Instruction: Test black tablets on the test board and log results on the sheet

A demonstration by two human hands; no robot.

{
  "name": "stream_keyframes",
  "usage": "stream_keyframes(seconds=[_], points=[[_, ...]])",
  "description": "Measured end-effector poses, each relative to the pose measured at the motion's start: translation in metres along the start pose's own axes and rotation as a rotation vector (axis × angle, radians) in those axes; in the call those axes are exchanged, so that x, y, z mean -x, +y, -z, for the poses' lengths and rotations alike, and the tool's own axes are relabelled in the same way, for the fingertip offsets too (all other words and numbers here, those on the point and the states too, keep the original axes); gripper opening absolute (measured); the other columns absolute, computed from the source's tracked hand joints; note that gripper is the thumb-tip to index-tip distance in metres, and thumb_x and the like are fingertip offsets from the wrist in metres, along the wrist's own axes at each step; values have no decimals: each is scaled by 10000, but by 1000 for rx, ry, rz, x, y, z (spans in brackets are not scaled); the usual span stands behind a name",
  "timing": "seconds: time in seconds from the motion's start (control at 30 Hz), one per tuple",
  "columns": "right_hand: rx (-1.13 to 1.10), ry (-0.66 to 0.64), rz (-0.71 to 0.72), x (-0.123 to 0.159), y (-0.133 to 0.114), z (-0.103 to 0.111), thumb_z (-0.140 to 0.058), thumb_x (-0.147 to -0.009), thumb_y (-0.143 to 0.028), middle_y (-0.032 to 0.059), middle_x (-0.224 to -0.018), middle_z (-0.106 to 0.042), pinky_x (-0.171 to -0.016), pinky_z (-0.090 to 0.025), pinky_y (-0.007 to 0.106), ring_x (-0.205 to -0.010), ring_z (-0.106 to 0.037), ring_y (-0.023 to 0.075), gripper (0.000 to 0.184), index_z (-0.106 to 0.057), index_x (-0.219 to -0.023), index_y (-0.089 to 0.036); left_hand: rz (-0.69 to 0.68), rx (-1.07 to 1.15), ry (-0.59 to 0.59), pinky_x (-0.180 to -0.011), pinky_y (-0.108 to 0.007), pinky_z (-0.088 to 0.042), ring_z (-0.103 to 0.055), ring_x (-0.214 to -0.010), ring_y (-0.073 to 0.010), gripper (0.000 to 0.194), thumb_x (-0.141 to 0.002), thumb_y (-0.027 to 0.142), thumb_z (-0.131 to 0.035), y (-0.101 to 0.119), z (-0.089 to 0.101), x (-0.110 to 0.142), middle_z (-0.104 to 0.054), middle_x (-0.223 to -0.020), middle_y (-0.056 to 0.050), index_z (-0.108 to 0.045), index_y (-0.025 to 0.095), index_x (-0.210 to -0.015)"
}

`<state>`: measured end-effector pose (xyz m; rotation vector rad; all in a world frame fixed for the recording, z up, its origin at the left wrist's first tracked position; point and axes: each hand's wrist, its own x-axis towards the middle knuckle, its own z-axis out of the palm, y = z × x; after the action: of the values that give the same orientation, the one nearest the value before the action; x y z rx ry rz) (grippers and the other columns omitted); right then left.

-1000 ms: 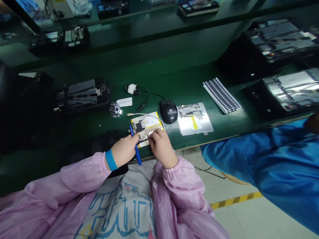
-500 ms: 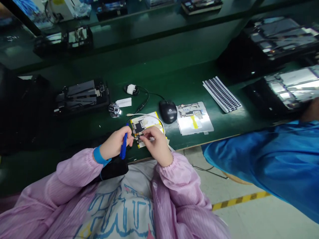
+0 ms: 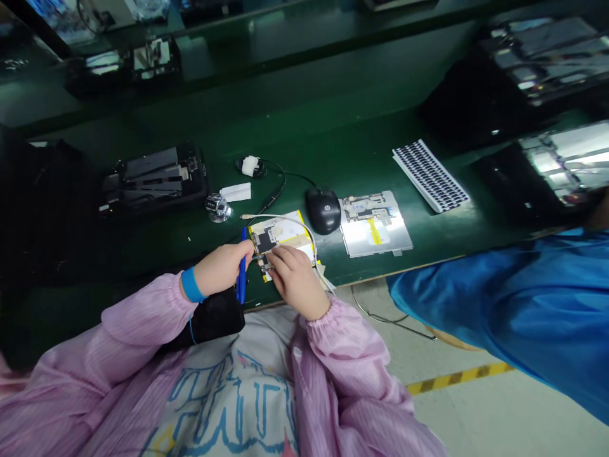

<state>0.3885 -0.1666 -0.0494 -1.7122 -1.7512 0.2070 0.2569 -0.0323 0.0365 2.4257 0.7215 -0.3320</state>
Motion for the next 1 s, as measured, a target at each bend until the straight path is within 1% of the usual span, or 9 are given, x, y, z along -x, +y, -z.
stream_keyframes(seconds=[0.2, 0.3, 0.57, 0.63, 0.7, 0.8, 0.9, 0.93, 1.0], points=[[36, -41, -16, 0, -2, -1, -455, -940, -221, 135, -1220, -595, -984, -456, 484, -1182, -496, 276, 341, -557, -1260, -167, -7, 13, 23, -562, -277, -343, -550, -603, -187, 154, -799, 60, -451, -3, -3, -1, -545, -640, -12, -445, 205, -747], [65, -47, -15, 0, -3, 0, -456, -937, -218, 143, -1224, -592, -982, -457, 480, -1179, -489, 281, 348, -563, -1262, -155, -7, 6, 24, -561, -279, -344, -549, -602, -188, 156, -804, 59, -442, -2, -4, -1, -539, -637, -13, -446, 204, -749], [106, -75, -45, -3, -8, -1, -442, -941, -234, 148, -1219, -592, -956, -450, 478, -1178, -480, 288, 342, -579, -1248, -172, 1, -4, 22, -590, -276, -386, -576, -621, -192, 159, -780, 42, -468, -5, -7, -2, -557, -645, -17, -480, 200, -769], [155, -89, -71, -5, -12, -2, -448, -942, -263, 145, -1209, -600, -936, -442, 482, -1154, -487, 298, 325, -597, -1216, -172, 9, 11, 36, -580, -272, -381, -572, -611, -187, 144, -790, 57, -475, -5, -7, -2, -554, -639, -16, -473, 199, -763], [205, -99, -102, -6, -17, -2, -457, -939, -283, 137, -1210, -603, -937, -421, 487, -1138, -491, 304, 314, -605, -1194, -176, 18, 53, 75, -563, -267, -369, -556, -589, -173, 122, -817, 98, -482, -5, -5, 1, -545, -629, -10, -455, 199, -754], [231, -107, -128, -7, -24, -1, -470, -926, -270, 127, -1241, -592, -983, -368, 504, -1173, -473, 307, 323, -586, -1216, -189, 7, 185, 108, -540, -250, -355, -523, -552, -145, 147, -850, 194, -495, -10, 6, 12, -526, -598, 12, -411, 207, -730], [220, -115, -128, -6, -25, 3, -482, -915, -265, 122, -1242, -591, -988, -354, 500, -1181, -469, 304, 333, -574, -1229, -199, 28, 343, 126, -530, -233, -368, -515, -550, -128, 208, -850, 296, -499, -28, 23, 36, -546, -601, 21, -377, 210, -706], [211, -122, -124, -7, -24, 5, -488, -914, -276, 116, -1227, -597, -969, -365, 490, -1153, -485, 300, 321, -581, -1213, -206, 64, 380, 155, -528, -231, -375, -513, -551, -125, 229, -848, 332, -500, -36, 29, 47, -556, -612, 19, -372, 210, -701], [185, -125, -126, -12, -20, 8, -498, -911, -306, 104, -1164, -621, -907, -395, 461, -1065, -523, 288, 276, -607, -1146, -211, 184, 449, 216, -532, -233, -397, -519, -558, -122, 263, -832, 382, -518, -55, 37, 73, -582, -651, 12, -367, 210, -703]])
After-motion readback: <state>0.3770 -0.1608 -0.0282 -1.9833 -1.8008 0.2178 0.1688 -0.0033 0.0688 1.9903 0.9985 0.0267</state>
